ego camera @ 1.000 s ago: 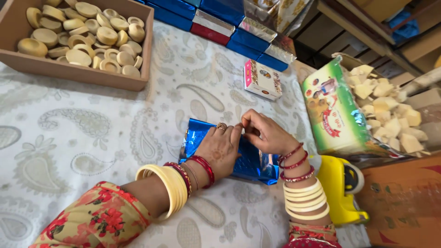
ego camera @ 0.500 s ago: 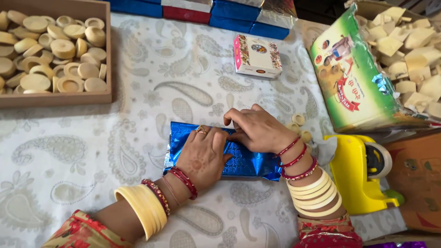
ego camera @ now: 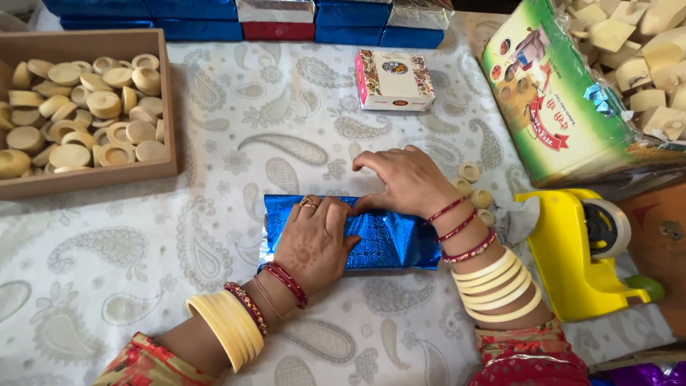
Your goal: The recorder is packaging boxes with silver and blue foil wrappers.
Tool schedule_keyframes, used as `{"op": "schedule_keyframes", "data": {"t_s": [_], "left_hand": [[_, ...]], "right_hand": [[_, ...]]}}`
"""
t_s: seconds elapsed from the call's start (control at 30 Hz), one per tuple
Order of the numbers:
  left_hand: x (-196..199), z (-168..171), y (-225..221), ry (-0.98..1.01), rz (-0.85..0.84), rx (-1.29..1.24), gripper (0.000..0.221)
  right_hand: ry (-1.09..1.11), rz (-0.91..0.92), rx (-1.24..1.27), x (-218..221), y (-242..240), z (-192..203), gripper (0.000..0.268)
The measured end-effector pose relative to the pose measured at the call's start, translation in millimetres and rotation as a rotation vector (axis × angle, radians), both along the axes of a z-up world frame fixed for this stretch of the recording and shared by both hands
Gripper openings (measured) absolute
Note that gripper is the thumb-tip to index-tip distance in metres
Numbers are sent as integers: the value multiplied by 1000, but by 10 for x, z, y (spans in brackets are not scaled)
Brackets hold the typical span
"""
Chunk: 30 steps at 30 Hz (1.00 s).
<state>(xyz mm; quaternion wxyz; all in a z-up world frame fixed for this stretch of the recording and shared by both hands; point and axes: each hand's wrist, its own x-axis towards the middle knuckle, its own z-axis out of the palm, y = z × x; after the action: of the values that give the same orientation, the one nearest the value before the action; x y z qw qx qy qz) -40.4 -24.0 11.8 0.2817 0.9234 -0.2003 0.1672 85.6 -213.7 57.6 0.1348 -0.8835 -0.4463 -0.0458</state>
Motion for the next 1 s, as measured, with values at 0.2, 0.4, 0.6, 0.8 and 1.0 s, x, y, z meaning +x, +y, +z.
{"op": "schedule_keyframes", "data": {"t_s": [0.2, 0.4, 0.6, 0.8, 1.0], "left_hand": [[-5, -7, -1, 10, 4, -8, 41], [-7, -10, 6, -40, -16, -42, 39], [-2, 22, 10, -22, -10, -28, 38], [23, -7, 30, -26, -6, -30, 36], [209, -90, 245, -131, -120, -193, 39]], "right_hand": [[509, -115, 21, 216, -80, -218, 65], [826, -96, 207, 540, -361, -547, 45], [739, -20, 46, 426, -269, -465, 41], [722, 3, 118, 409, -273, -346, 40], [659, 131, -128, 288, -193, -244, 47]]}}
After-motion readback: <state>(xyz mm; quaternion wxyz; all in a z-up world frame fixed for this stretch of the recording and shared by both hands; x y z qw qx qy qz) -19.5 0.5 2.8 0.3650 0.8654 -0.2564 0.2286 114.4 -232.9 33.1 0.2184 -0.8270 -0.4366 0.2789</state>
